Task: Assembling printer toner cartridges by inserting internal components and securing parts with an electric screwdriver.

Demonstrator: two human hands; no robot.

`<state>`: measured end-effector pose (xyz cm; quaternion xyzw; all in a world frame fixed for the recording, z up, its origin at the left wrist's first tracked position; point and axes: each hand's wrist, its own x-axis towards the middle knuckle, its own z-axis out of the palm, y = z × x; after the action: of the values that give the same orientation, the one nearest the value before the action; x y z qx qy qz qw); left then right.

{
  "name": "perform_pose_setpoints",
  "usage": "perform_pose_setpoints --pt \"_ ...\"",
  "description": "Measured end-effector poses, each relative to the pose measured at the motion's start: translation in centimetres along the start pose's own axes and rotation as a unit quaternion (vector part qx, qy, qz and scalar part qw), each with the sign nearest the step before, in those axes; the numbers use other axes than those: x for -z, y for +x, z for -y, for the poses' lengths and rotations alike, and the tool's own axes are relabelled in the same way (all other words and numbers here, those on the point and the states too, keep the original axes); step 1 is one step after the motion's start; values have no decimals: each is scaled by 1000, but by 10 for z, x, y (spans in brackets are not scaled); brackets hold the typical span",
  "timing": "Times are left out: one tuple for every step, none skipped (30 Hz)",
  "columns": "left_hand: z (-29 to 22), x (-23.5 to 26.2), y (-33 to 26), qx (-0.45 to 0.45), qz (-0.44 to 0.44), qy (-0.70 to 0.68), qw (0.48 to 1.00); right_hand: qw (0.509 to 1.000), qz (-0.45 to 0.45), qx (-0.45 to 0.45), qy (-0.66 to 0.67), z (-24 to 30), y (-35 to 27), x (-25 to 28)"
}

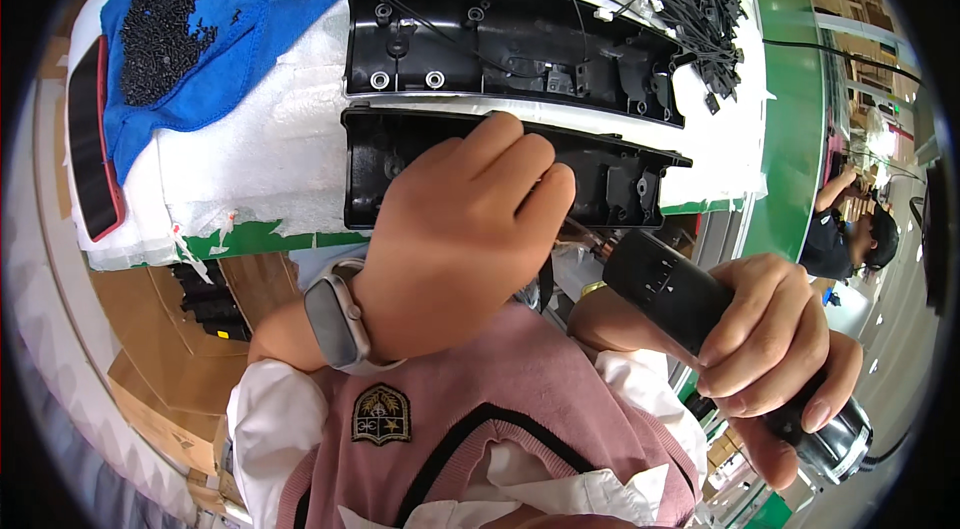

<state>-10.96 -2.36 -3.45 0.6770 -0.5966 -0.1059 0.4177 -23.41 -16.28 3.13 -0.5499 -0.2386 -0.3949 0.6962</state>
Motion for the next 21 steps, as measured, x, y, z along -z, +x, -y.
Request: perform_pose_setpoints --pt "0 3 -1 4 -4 -26 1000 1000 -8 3 9 0 0 -1" --pt "0 6 -3 2 -5 -20 1000 1000 -7 8 11 1 1 -2" --pt "0 7 -5 2 0 -63 998 1000 -11 8 18 1 1 -3" --pt "0 8 -7 3 4 -105 994 999 -16 8 26 1 1 -4" --pt "-1 7 -7 9 -10 -107 994 999 -15 13 29 1 1 -5" --pt "-1 6 -8 7 -10 -102 995 999 -20 18 27 1 1 -6" --pt "-1 4 -9 2 -22 -106 994 999 -25 23 24 1 0 -7" --pt "0 2 -10 -3 -34 -110 993 999 -24 28 25 2 0 -7" --pt "0 2 -11 -7 -34 -106 994 999 -23 27 26 3 0 -7" --pt "-1 1 -12 -3 -40 -105 994 999 -22 26 27 4 -1 -7" --pt "-2 1 -13 0 -45 -104 994 999 -20 31 27 5 0 -8" --pt "-3 2 -14 -4 -45 -100 994 999 -23 33 34 6 0 -8" --pt "-3 2 -15 -2 -57 -90 994 998 -24 34 39 7 0 -8" --pt "-4 3 -16 -1 -69 -80 994 998 -22 39 38 10 0 -6" --pt "-6 3 -18 17 -97 -74 992 998 -8 40 47 14 -1 -2" --pt "-8 6 -18 13 -97 -72 993 998 6 41 57 17 -1 1" --pt "-10 10 -20 38 -106 -66 991 996 14 40 78 18 0 3" --pt "-11 13 -21 64 -114 -61 990 996 15 44 77 16 1 5" --pt "-13 16 -26 74 -112 -97 986 989 33 53 133 13 3 6" --pt "-16 17 -28 72 -112 -95 987 979 50 61 188 11 4 7" --pt "-18 17 -29 67 -111 -121 984 980 50 63 181 13 2 7"
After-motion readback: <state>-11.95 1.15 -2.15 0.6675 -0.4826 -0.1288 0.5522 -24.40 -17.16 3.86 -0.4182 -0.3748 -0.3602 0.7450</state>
